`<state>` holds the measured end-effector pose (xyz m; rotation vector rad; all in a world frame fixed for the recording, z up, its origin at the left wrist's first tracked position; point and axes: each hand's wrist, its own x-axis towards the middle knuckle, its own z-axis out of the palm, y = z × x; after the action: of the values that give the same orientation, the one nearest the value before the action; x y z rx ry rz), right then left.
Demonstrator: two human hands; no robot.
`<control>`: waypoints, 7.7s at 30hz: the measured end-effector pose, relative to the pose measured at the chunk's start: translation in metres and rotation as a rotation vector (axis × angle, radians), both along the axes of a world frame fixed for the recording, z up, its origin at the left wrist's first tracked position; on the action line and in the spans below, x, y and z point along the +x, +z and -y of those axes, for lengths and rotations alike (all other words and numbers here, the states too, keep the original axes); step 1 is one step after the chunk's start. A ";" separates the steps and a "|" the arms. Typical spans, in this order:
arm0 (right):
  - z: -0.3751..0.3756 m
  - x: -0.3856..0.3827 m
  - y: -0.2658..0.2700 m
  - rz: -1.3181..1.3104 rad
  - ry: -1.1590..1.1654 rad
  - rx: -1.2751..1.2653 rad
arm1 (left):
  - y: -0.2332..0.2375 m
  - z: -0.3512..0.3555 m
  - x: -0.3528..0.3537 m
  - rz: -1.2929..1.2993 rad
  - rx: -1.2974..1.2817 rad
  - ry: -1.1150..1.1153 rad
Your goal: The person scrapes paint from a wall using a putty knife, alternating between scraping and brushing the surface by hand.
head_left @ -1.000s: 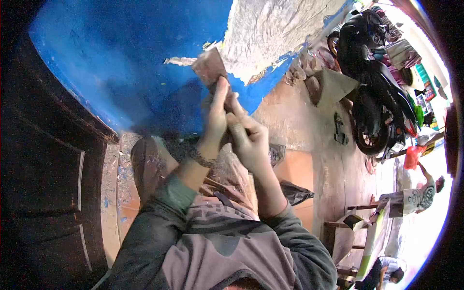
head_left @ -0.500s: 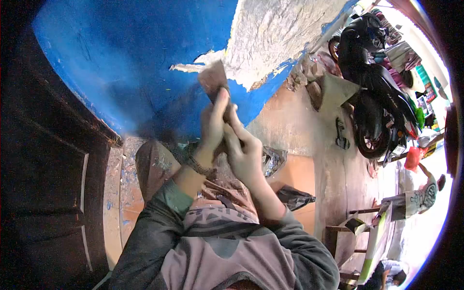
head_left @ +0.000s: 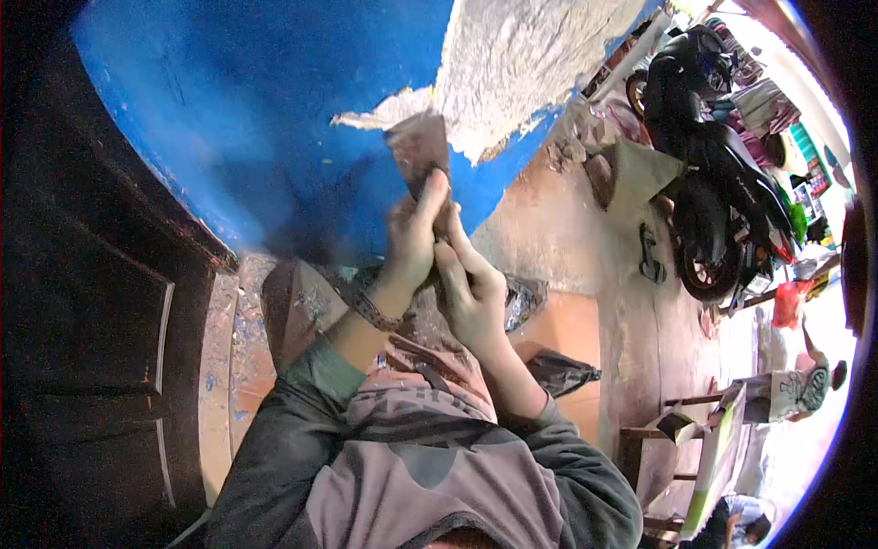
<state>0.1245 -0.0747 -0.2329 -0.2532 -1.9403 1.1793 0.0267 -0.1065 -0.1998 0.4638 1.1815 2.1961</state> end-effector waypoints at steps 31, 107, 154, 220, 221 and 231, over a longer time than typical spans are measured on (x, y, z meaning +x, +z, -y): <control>-0.017 -0.096 0.066 -0.149 0.214 -0.969 | -0.030 0.056 -0.010 -0.004 -0.003 -0.247; -0.028 -0.088 0.124 -0.184 0.172 -0.632 | 0.041 0.029 0.025 0.162 -0.005 -0.003; -0.033 -0.093 0.256 -0.277 0.128 -0.436 | 0.151 0.019 0.002 -0.140 0.232 -0.140; -0.041 -0.095 0.307 -0.330 -0.030 -0.160 | 0.202 0.007 0.007 -0.089 0.289 -0.184; -0.046 -0.100 0.314 -0.335 0.038 -0.197 | 0.214 0.011 0.003 -0.106 0.278 -0.223; -0.057 -0.117 0.300 -0.472 -0.068 -0.100 | 0.207 0.012 0.012 0.018 0.226 -0.094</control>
<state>0.0078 -0.0180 0.0673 -0.0805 -1.4541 1.1700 0.0391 -0.1183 0.0074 0.5793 0.8866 2.2563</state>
